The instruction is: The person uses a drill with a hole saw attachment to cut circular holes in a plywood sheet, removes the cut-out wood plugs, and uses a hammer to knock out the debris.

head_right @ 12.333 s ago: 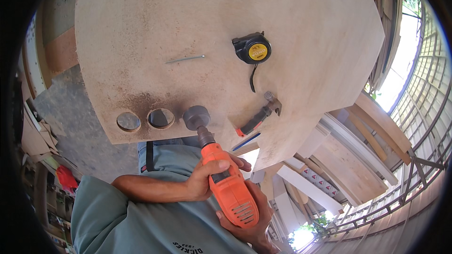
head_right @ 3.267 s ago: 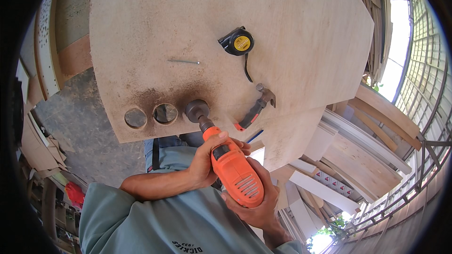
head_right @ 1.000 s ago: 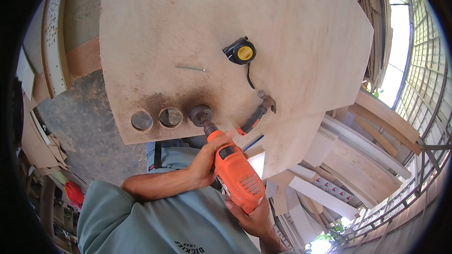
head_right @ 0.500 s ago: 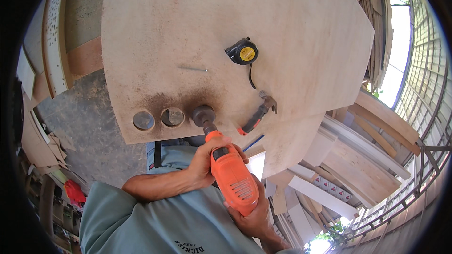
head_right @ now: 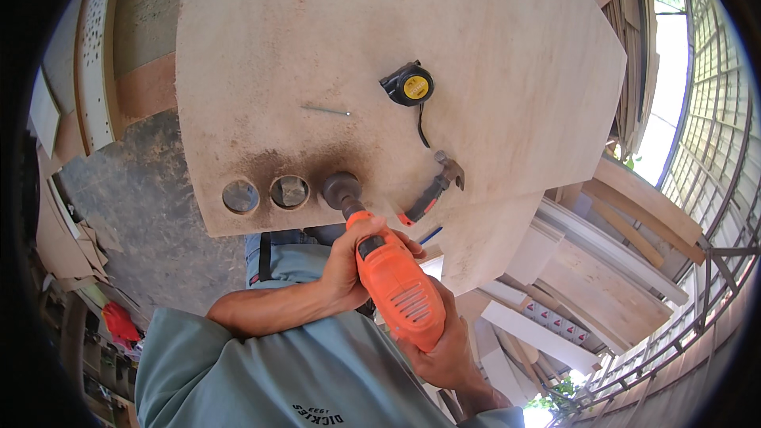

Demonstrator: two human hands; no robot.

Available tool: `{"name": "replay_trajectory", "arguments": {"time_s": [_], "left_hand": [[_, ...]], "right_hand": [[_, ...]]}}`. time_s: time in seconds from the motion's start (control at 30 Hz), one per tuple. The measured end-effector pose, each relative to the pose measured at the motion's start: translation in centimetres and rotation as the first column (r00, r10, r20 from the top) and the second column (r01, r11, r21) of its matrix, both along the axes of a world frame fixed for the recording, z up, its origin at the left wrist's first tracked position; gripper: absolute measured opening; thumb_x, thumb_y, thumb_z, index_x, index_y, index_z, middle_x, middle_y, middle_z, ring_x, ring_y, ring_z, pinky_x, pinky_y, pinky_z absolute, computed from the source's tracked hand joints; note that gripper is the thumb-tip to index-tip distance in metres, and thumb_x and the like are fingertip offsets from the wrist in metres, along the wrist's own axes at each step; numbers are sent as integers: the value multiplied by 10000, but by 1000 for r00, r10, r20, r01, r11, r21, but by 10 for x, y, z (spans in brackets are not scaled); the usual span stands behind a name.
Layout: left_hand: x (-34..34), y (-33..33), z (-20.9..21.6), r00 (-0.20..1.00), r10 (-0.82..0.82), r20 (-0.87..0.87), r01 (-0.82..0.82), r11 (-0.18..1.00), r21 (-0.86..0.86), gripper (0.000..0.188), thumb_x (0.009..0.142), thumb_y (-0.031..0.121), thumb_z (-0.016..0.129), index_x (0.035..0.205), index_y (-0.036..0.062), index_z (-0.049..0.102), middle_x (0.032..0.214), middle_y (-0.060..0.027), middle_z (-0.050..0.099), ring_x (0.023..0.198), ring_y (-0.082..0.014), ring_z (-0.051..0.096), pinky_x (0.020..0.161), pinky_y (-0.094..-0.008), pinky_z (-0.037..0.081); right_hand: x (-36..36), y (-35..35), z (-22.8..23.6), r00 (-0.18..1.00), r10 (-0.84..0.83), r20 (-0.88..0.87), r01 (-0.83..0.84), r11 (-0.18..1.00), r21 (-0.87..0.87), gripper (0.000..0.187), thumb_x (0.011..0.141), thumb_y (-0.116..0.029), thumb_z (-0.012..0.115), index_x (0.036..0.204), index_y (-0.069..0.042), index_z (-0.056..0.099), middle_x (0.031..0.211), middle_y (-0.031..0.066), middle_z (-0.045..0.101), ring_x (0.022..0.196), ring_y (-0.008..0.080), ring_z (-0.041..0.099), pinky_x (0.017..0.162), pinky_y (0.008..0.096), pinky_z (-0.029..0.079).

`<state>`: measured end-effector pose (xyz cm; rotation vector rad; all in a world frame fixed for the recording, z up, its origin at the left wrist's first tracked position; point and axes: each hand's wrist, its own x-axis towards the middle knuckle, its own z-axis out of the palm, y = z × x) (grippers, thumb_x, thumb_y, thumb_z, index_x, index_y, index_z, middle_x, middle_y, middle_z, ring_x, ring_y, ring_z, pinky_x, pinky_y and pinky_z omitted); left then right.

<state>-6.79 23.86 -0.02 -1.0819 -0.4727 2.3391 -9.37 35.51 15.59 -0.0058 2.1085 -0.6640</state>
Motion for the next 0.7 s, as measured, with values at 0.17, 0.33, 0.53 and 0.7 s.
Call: {"name": "replay_trajectory", "arguments": {"time_s": [0.17,0.33,0.53,0.7], "left_hand": [[-4,-1,2,1000,-18,1,18,998,-61,443,849,415,672,901,-25,661,969,-197,674,997,-295,645,920,-451,513],[-4,-2,2,999,41,19,-41,999,2,390,843,375,748,974,65,549,915,-114,642,1020,-262,650,898,-437,536],[-3,0,1,997,76,-15,-76,997,15,415,847,405,737,954,36,580,965,-138,657,1044,-271,645,922,-438,523],[-2,2,-1,997,76,-32,-76,997,-15,471,841,469,681,936,8,685,1034,-194,694,1112,-357,626,999,-486,472]], "right_hand": [[-2,2,-1,999,-38,30,39,999,-24,734,833,-99,753,1418,7,323,1177,170,638,1095,253,654,930,376,512],[-9,-1,2,997,-41,70,40,999,15,742,835,-95,749,1427,-6,310,1180,176,641,1107,264,655,936,385,514],[-16,-3,2,997,-24,79,24,1000,4,741,824,-89,760,1422,4,331,1226,176,602,1149,273,621,964,392,496],[-22,-8,5,980,-126,152,119,991,55,751,800,-90,790,1409,43,371,1332,166,506,1215,255,550,1020,383,452]]}}
